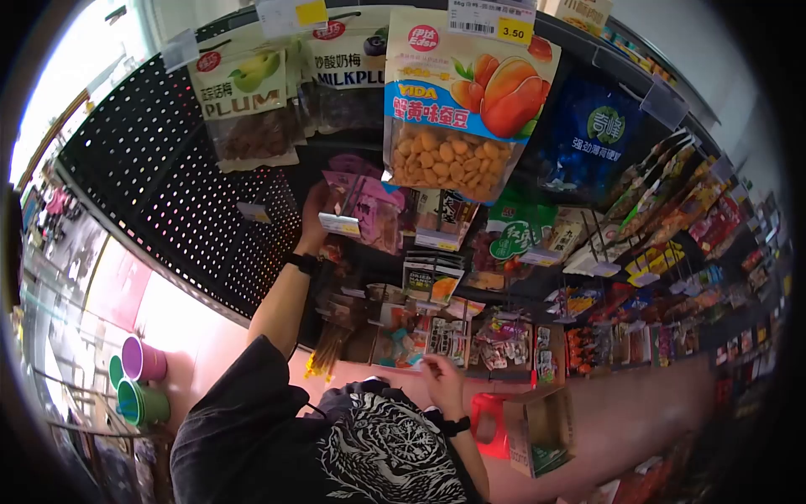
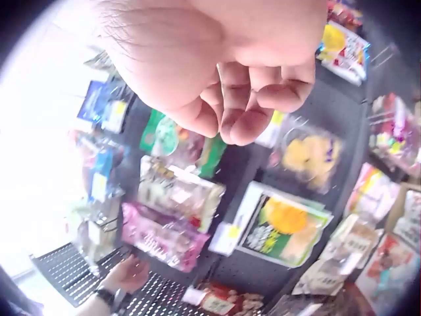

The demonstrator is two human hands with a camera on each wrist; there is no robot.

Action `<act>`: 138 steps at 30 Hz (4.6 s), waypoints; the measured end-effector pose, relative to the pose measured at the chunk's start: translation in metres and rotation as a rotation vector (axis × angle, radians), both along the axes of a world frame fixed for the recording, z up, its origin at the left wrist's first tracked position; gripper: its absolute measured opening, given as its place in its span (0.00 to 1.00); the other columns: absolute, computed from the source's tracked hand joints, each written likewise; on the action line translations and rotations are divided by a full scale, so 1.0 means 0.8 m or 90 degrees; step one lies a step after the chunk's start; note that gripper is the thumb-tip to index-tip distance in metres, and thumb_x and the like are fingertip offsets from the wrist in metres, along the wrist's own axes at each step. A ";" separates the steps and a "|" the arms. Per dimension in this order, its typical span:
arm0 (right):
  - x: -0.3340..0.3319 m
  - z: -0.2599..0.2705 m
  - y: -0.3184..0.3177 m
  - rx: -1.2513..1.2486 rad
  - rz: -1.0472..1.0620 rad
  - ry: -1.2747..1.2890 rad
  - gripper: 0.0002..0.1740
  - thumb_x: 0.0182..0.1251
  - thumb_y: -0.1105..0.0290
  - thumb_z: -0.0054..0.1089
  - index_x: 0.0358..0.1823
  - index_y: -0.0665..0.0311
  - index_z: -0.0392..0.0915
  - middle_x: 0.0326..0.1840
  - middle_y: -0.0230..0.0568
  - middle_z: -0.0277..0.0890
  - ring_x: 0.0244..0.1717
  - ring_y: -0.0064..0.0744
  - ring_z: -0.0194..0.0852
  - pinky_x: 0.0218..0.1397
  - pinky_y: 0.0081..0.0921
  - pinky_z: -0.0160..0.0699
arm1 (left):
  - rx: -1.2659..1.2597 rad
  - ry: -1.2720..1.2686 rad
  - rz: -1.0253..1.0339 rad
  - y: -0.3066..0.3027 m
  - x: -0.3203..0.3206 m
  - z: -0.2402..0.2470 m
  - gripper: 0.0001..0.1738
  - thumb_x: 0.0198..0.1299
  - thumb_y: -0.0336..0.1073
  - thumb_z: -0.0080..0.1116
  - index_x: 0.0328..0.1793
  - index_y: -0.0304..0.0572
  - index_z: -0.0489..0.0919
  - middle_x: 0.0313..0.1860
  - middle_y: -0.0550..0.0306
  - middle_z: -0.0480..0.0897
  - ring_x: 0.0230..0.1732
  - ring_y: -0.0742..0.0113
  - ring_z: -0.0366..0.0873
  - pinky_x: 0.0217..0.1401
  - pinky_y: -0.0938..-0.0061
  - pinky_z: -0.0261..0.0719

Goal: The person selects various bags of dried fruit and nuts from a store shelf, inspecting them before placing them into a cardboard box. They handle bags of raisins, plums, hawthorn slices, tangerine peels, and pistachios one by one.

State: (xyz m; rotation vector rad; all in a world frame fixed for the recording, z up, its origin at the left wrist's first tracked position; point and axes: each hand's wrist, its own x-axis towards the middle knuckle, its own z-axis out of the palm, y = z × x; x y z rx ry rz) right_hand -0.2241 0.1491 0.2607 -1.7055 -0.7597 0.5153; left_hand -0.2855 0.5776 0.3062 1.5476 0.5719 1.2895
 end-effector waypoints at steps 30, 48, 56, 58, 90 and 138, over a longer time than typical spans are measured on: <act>-0.074 0.056 0.081 0.066 -0.066 -0.087 0.21 0.58 0.73 0.65 0.54 0.68 0.75 0.46 0.43 0.80 0.45 0.26 0.78 0.46 0.21 0.76 | -0.023 0.270 -0.451 -0.176 -0.137 0.010 0.10 0.63 0.34 0.57 0.45 0.36 0.79 0.34 0.55 0.82 0.36 0.73 0.79 0.40 0.76 0.77; -0.095 0.081 0.039 0.007 -0.226 -0.208 0.07 0.58 0.77 0.62 0.39 0.68 0.82 0.33 0.43 0.82 0.31 0.31 0.81 0.34 0.23 0.76 | 0.302 0.063 0.242 0.003 -0.003 0.019 0.08 0.59 0.33 0.63 0.36 0.34 0.79 0.37 0.55 0.80 0.39 0.69 0.77 0.44 0.78 0.74; -0.103 0.081 0.044 -0.002 -0.187 -0.214 0.07 0.59 0.76 0.62 0.39 0.69 0.82 0.32 0.44 0.82 0.30 0.31 0.81 0.33 0.22 0.76 | -0.006 -0.032 0.028 -0.034 -0.036 0.023 0.07 0.67 0.32 0.53 0.40 0.37 0.70 0.28 0.64 0.75 0.30 0.82 0.69 0.32 0.84 0.68; -0.102 0.084 0.047 0.003 -0.187 -0.212 0.07 0.59 0.76 0.62 0.39 0.69 0.82 0.32 0.44 0.82 0.30 0.31 0.81 0.34 0.22 0.77 | 0.025 -0.022 0.049 -0.040 -0.045 0.044 0.07 0.67 0.33 0.53 0.40 0.36 0.71 0.28 0.63 0.75 0.30 0.80 0.69 0.33 0.83 0.68; -0.100 0.091 -0.059 0.063 -0.507 -0.258 0.05 0.53 0.81 0.64 0.33 0.70 0.81 0.39 0.45 0.80 0.39 0.37 0.79 0.45 0.27 0.77 | -0.028 0.237 -0.865 -0.320 -0.074 -0.030 0.39 0.42 0.27 0.71 0.63 0.37 0.66 0.53 0.49 0.77 0.53 0.64 0.75 0.59 0.68 0.71; 0.360 -0.321 -0.553 -0.690 -0.483 -0.178 0.21 0.57 0.69 0.57 0.55 0.51 0.74 0.56 0.39 0.72 0.60 0.43 0.68 0.59 0.44 0.71 | 0.092 0.977 -0.597 -0.537 -0.019 -0.088 0.20 0.58 0.43 0.61 0.54 0.41 0.78 0.49 0.47 0.82 0.46 0.54 0.82 0.47 0.65 0.79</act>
